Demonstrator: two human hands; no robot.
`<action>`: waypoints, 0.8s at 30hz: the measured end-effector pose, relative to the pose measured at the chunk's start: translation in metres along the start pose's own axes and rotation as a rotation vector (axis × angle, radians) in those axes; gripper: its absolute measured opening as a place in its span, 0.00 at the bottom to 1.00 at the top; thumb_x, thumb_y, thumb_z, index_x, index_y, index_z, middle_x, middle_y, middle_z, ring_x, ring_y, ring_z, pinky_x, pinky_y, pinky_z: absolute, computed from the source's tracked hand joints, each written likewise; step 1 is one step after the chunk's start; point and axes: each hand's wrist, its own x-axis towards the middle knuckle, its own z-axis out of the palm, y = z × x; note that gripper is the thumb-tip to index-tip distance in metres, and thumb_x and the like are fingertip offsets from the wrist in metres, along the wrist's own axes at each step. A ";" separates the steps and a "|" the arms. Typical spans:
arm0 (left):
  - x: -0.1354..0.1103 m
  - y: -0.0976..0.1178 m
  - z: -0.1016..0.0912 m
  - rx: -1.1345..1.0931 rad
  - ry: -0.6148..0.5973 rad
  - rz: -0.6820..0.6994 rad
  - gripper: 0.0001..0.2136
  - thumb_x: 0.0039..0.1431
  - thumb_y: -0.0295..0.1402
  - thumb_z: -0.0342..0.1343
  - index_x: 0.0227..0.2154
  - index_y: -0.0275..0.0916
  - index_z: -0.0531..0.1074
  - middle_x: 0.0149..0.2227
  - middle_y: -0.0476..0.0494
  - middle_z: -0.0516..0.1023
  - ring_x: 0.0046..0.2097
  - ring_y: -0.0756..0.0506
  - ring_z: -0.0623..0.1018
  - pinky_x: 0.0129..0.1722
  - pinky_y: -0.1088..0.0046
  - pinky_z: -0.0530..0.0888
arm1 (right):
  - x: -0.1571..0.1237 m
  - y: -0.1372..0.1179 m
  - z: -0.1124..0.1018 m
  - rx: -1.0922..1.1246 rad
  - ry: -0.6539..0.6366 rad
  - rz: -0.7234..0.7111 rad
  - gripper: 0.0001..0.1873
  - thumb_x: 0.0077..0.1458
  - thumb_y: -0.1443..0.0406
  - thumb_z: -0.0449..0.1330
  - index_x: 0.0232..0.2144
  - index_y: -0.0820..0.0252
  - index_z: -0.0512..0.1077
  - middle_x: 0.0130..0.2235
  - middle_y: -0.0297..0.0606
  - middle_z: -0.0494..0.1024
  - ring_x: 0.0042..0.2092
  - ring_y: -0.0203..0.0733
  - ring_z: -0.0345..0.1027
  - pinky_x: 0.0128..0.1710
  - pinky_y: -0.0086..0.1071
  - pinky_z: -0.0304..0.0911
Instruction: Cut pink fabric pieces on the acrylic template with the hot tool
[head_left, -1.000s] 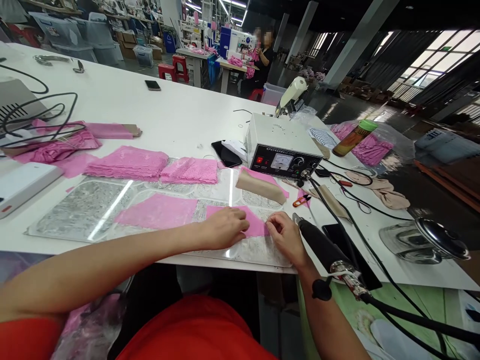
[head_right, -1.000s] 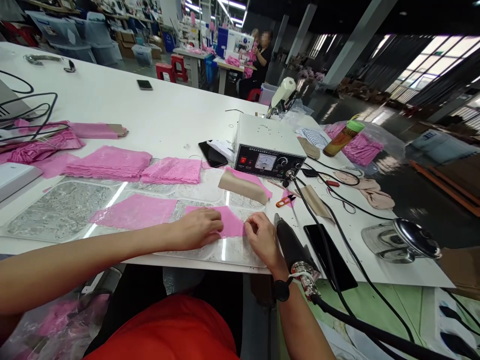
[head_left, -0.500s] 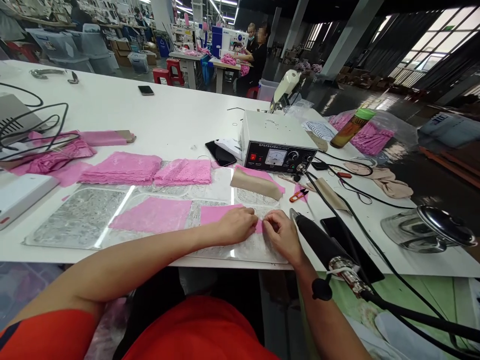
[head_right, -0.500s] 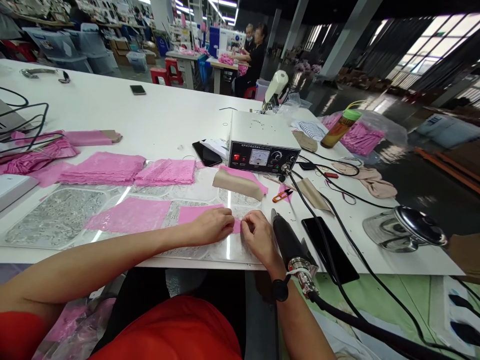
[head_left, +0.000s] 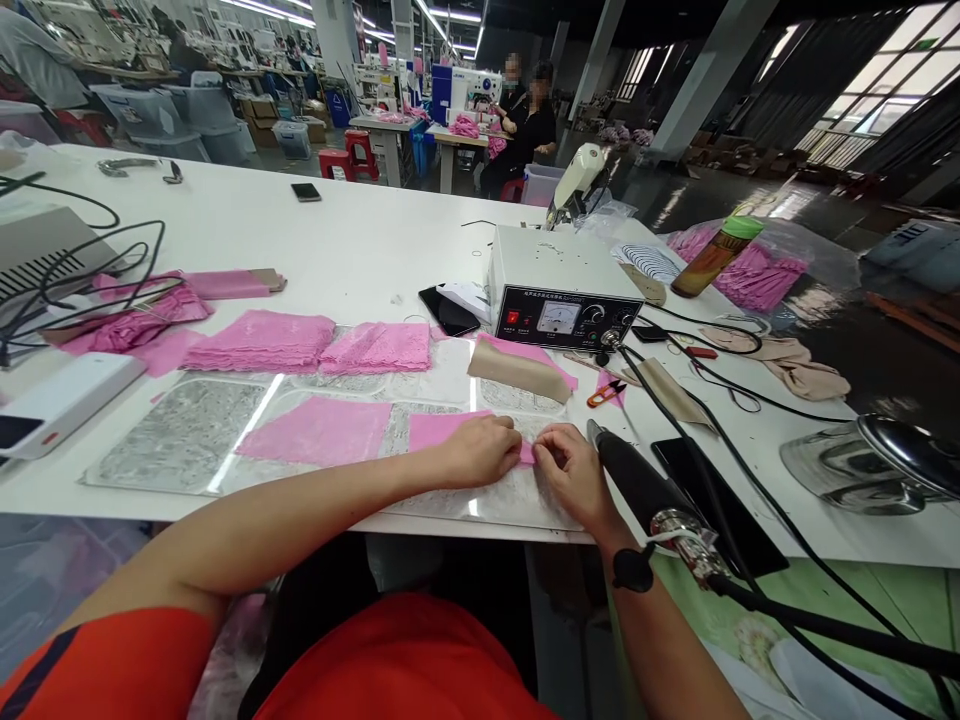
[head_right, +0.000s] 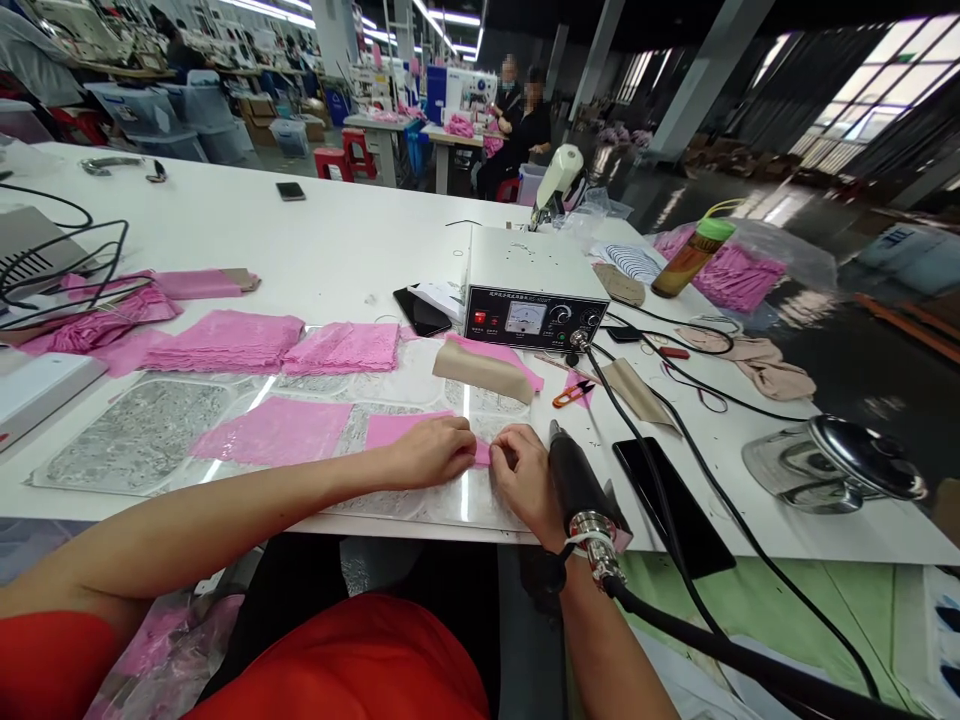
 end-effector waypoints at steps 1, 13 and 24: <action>0.000 0.000 -0.001 -0.012 0.000 -0.002 0.09 0.62 0.28 0.51 0.32 0.36 0.76 0.36 0.42 0.76 0.39 0.44 0.77 0.38 0.71 0.71 | 0.000 0.000 0.000 -0.002 -0.001 0.000 0.07 0.55 0.65 0.55 0.25 0.58 0.69 0.34 0.38 0.72 0.36 0.39 0.67 0.35 0.33 0.63; 0.000 -0.002 -0.003 -0.188 0.044 -0.065 0.09 0.54 0.26 0.52 0.25 0.36 0.78 0.30 0.45 0.75 0.30 0.48 0.72 0.30 0.75 0.65 | -0.002 0.006 0.000 0.007 0.018 -0.026 0.08 0.56 0.65 0.55 0.29 0.58 0.73 0.37 0.40 0.75 0.39 0.39 0.70 0.38 0.33 0.67; 0.003 -0.006 -0.007 -0.536 0.165 -0.170 0.07 0.47 0.23 0.52 0.19 0.36 0.73 0.21 0.51 0.72 0.26 0.50 0.69 0.26 0.76 0.62 | -0.004 0.006 0.000 -0.071 0.007 -0.083 0.06 0.54 0.65 0.58 0.33 0.58 0.74 0.42 0.42 0.75 0.44 0.43 0.70 0.41 0.36 0.68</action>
